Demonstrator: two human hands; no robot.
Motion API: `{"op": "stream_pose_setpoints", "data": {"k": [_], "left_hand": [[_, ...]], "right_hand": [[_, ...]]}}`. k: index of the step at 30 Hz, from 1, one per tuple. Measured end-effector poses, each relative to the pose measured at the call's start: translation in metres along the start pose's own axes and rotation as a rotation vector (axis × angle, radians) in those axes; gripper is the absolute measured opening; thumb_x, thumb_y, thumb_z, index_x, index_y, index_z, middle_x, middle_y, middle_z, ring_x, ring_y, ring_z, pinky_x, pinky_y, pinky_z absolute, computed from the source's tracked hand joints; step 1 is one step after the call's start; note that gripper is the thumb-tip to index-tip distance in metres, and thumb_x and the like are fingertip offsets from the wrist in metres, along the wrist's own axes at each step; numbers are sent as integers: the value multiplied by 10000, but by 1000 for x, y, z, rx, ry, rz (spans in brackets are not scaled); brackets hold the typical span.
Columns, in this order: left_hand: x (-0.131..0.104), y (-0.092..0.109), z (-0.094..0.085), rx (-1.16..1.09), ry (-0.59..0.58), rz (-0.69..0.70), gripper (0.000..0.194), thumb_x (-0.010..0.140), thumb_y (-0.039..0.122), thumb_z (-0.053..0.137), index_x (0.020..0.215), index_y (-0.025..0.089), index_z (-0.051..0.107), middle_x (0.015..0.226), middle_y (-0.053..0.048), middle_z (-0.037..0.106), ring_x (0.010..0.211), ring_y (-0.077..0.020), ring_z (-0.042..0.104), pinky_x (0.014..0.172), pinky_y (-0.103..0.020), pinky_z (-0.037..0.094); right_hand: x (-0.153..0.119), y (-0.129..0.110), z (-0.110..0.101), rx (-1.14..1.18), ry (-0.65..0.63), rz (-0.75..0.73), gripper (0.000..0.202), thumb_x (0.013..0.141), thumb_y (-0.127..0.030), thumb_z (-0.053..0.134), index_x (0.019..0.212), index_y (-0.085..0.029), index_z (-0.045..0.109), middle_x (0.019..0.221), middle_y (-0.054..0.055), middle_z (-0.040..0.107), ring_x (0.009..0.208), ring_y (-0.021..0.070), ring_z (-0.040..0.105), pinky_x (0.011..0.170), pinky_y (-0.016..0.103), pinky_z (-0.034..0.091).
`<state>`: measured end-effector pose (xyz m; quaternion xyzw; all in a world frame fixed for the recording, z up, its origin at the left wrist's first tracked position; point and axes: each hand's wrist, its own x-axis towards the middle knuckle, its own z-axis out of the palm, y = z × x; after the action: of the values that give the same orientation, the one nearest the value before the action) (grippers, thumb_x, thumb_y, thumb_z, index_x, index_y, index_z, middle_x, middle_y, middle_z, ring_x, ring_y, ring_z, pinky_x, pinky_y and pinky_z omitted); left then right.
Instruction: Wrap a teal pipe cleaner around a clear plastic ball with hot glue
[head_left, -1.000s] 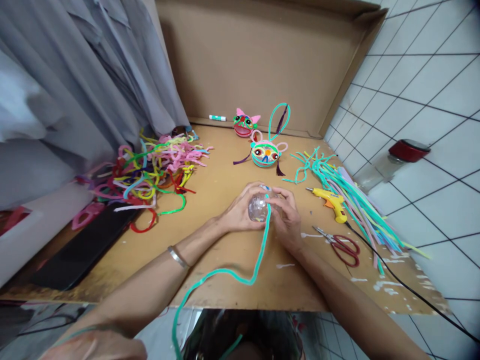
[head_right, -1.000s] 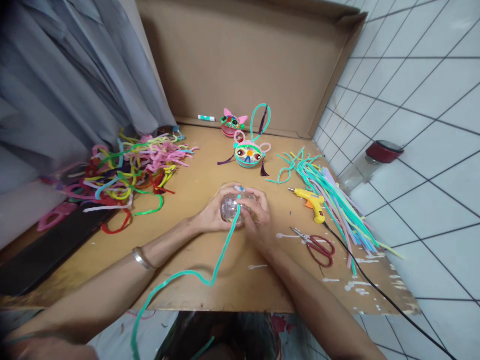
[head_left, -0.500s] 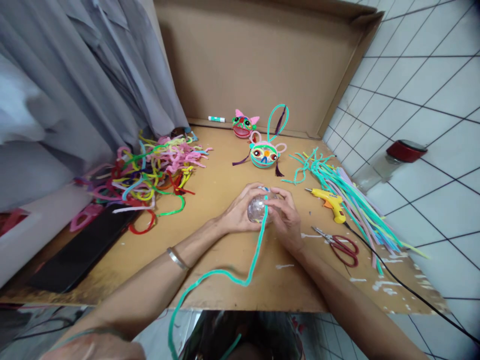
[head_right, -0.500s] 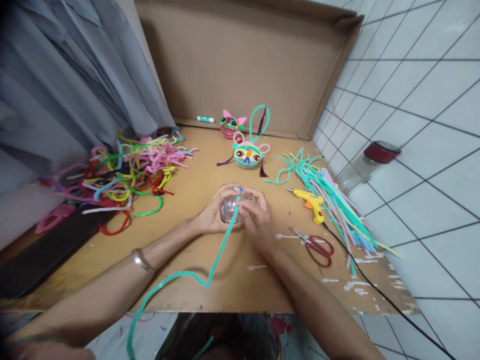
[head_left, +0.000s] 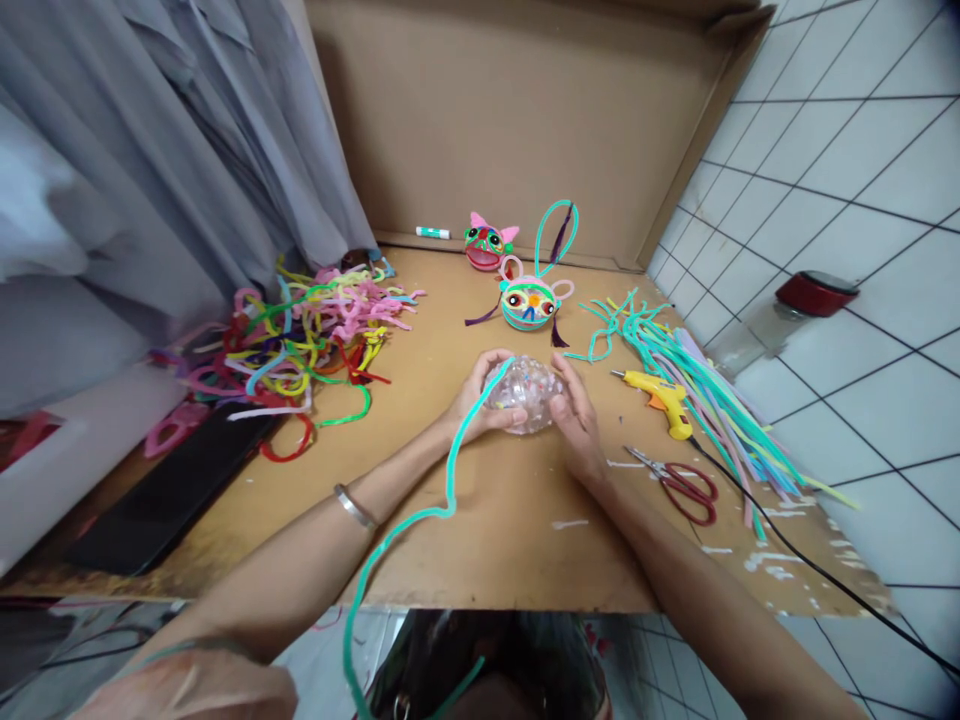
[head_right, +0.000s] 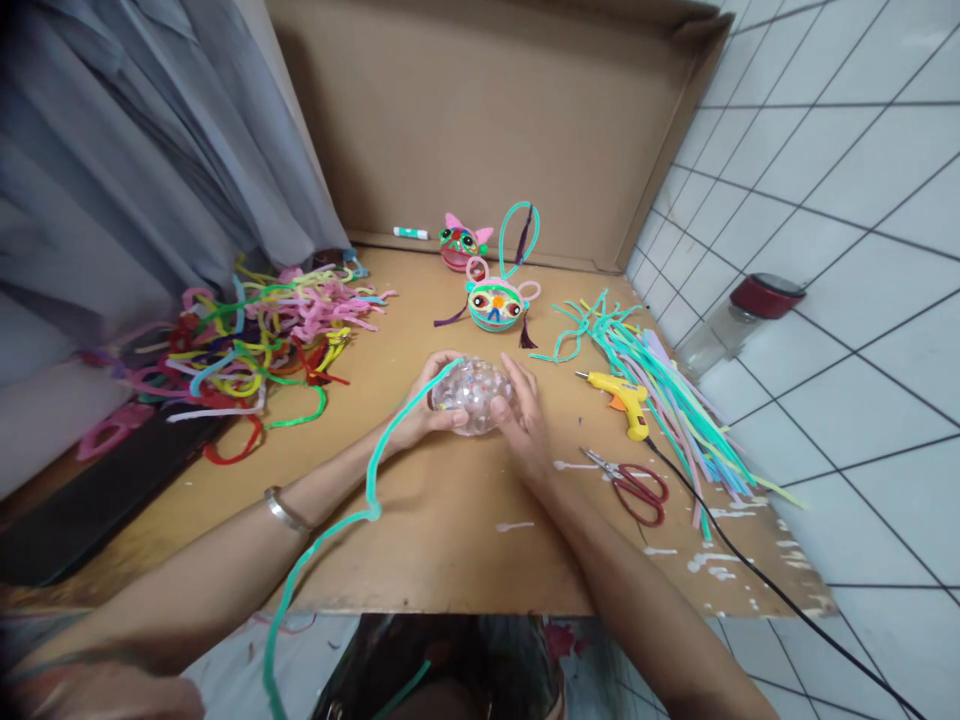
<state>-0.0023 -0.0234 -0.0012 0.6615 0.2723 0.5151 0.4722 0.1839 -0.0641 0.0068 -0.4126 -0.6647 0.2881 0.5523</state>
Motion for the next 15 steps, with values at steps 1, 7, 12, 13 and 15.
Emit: {"op": "stream_pose_setpoints", "data": {"k": [1,7,12,13,15], "left_hand": [[0,1,0,-10,-5,-3,912,579,673,849,1273,243,441,1269,-102,554,1168,-278,605,1046,-451,502],[-1,0,2,-9,-41,-15,881,634,669,819,1311,259,434,1299,-101,551,1179,-276,606,1029,-435,520],[-1,3,3,-112,-59,-84,924,595,627,863,1322,252,433,1322,-111,541,1204,-294,601,1060,-468,498],[-1,4,3,-131,-54,-110,929,587,606,876,1321,248,434,1332,-113,535,1222,-301,591,1081,-476,480],[-1,8,4,-162,-43,-164,944,566,570,900,1318,241,433,1341,-113,528,1252,-312,570,1118,-486,443]], "right_hand": [[1,1,0,1,-19,25,688,941,-643,486,1510,-259,436,1550,127,461,1458,307,432,1215,543,355],[3,-1,5,-34,-80,13,766,878,-693,568,1497,-255,459,1511,130,512,1413,304,491,1183,502,413],[3,-1,7,-21,-29,30,768,859,-697,591,1458,-222,511,1464,140,561,1372,313,526,1168,489,426],[3,-1,7,-14,-27,38,769,856,-699,595,1452,-220,519,1459,140,565,1368,315,529,1168,488,424],[4,-2,7,1,-23,59,770,846,-706,601,1440,-220,534,1453,138,571,1363,318,531,1172,485,418]]}}
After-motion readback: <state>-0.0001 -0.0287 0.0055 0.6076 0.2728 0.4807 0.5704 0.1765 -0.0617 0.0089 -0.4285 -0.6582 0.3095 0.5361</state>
